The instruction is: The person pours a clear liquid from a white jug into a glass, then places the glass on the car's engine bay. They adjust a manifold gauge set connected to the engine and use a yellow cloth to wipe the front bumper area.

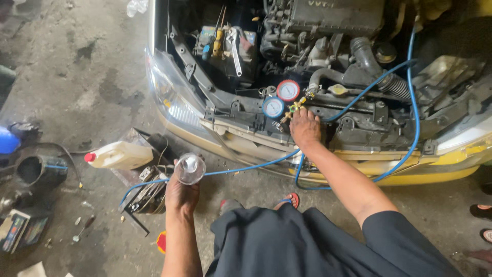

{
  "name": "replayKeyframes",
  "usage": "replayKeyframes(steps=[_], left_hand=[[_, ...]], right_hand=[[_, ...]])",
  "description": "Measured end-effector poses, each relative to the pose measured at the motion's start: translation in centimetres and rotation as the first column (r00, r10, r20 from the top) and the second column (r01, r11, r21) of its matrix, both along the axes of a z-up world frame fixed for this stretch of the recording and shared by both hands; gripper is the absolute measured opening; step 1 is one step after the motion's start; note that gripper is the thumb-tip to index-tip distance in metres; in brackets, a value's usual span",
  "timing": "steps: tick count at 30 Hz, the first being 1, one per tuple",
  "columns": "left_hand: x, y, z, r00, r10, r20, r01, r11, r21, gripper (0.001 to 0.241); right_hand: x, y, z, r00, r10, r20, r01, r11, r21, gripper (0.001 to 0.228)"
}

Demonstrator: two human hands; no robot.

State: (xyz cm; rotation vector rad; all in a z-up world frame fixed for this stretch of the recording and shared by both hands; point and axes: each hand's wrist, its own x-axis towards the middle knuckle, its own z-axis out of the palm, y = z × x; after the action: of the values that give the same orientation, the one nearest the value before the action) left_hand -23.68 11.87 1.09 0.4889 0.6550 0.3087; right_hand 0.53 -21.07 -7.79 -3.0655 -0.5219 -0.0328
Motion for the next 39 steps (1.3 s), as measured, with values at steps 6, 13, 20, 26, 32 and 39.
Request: replayKeyframes(steps=[6,13,20,26,32,39], left_hand=[[0.4,1.9,-0.6,0.993,-0.087,0.083,0.092,0.994,-0.053,0.023],[-0.3,4.6,-0.3,0.994,-0.108,0.019,0.108,0.994,-0.033,0.023],[-1.4,6.8,-1.1,0.991,-0.131,-0.015,0.131,0.990,-0.046,0.024],[-1.7,8.0,-1.5,0.994,-0.111,-0.017,0.110,0.992,-0.058,0.023],[-2.4,8.0,-1.8,0.992,-0.122,-0.009,0.122,0.992,-0.023,0.026],[-2.8,7.4,-1.3,0.999,-0.054,-0.005,0.054,0.998,-0.042,0.025]], right_hand=[[-0.3,0.4,0.3,1.000,0.001,-0.009,-0.001,0.999,-0.051,0.029],[-0.9,1.5,-0.3,0.993,-0.080,0.092,0.081,0.997,-0.014,0.039],[-0.6,2.0,-0.1,0.993,-0.096,0.065,0.100,0.992,-0.077,0.032],[-0.2,2.6,-0.3,0.992,-0.077,0.097,0.088,0.989,-0.120,0.033],[-0.2,2.2,0.0,0.984,-0.160,0.083,0.157,0.987,0.047,0.038],[-0.4,2.1,0.2,0.985,-0.170,0.006,0.169,0.985,0.042,0.034]])
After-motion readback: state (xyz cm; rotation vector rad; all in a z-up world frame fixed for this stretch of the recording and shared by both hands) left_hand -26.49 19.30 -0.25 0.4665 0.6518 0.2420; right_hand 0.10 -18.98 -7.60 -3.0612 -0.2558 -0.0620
